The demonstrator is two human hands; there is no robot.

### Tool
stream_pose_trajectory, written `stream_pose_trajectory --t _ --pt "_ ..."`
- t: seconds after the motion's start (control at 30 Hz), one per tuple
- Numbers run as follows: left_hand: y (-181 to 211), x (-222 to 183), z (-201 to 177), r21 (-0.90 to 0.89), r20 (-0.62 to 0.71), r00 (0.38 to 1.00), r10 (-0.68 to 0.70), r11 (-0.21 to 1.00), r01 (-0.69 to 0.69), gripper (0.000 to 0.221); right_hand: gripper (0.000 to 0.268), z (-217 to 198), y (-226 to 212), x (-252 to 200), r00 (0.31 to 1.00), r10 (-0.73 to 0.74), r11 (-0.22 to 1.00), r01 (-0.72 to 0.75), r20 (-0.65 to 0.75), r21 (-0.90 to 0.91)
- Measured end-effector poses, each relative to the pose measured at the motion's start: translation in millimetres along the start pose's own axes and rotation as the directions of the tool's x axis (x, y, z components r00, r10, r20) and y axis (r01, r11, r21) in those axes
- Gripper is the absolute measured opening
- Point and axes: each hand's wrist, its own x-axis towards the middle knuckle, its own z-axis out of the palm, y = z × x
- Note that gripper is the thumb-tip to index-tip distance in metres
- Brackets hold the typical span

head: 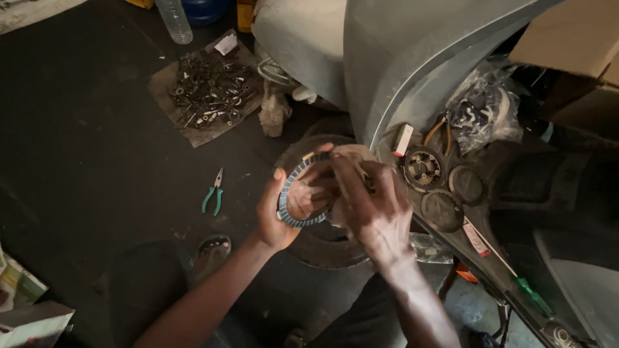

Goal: The person sits on the floor of a motorcycle repair bay and wipes metal clutch components, including a clutch plate, gear discs, and a friction plate ring, one at a time with a rag. They set each cleaned part on the floor beside a tire and pick up the next part to continue wiping.

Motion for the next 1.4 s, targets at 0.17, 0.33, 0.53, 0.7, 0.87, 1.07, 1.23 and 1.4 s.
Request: stream_pose_trajectory --t 0.17,0.33,0.53,0.7,0.87,1.07,1.23,1.4 --pt "11.2 5.8 15.2 0.102 0.014 0.997 0.073 0.992 -0.074 0.087 0.031 -12.2 -9.4 -2.6 0.983 0.126 0.992 -0.123 0.136 -0.027" --pt "10.3 6.2 12.6 0.128 0.035 0.992 0.118 0.984 -0.121 0.088 0.026 -8.1 -15.8 -23.2 0.968 0.166 0.984 -0.175 0.187 0.029" --pt "9.2 6.8 11.3 0.170 0.020 0.989 0.146 0.974 -0.148 0.084 0.027 -19.6 -18.2 -30.3 0.922 0.184 0.916 -0.286 0.340 0.281" --pt "9.2 5.1 17.9 0.123 0.061 0.990 0.128 0.983 -0.135 0.085 0.032 -8.1 1.6 -35.3 0.970 0.217 0.914 -0.241 0.110 0.325" --pt "8.1 4.6 18.1 0.105 0.017 0.990 0.138 0.985 -0.139 0.087 0.035 20.4 -3.7 -63.5 0.938 0.179 0.843 -0.302 0.297 0.445" --pt "2.6 5.5 14.1 0.080 -0.022 0.983 0.181 0.981 -0.179 0.086 0.039 11.1 -43.3 -54.3 0.937 0.240 0.740 -0.345 0.252 0.578" --pt "1.6 5.1 14.3 0.133 -0.030 0.978 0.206 0.971 -0.200 0.085 0.038 11.2 -61.2 -53.9 0.921 0.215 0.713 -0.375 0.324 0.593" --pt "2.2 5.5 20.1 0.150 -0.028 0.982 0.188 0.972 -0.182 0.085 0.028 11.4 -55.2 -57.9 0.930 0.182 0.384 -0.367 0.320 0.847"
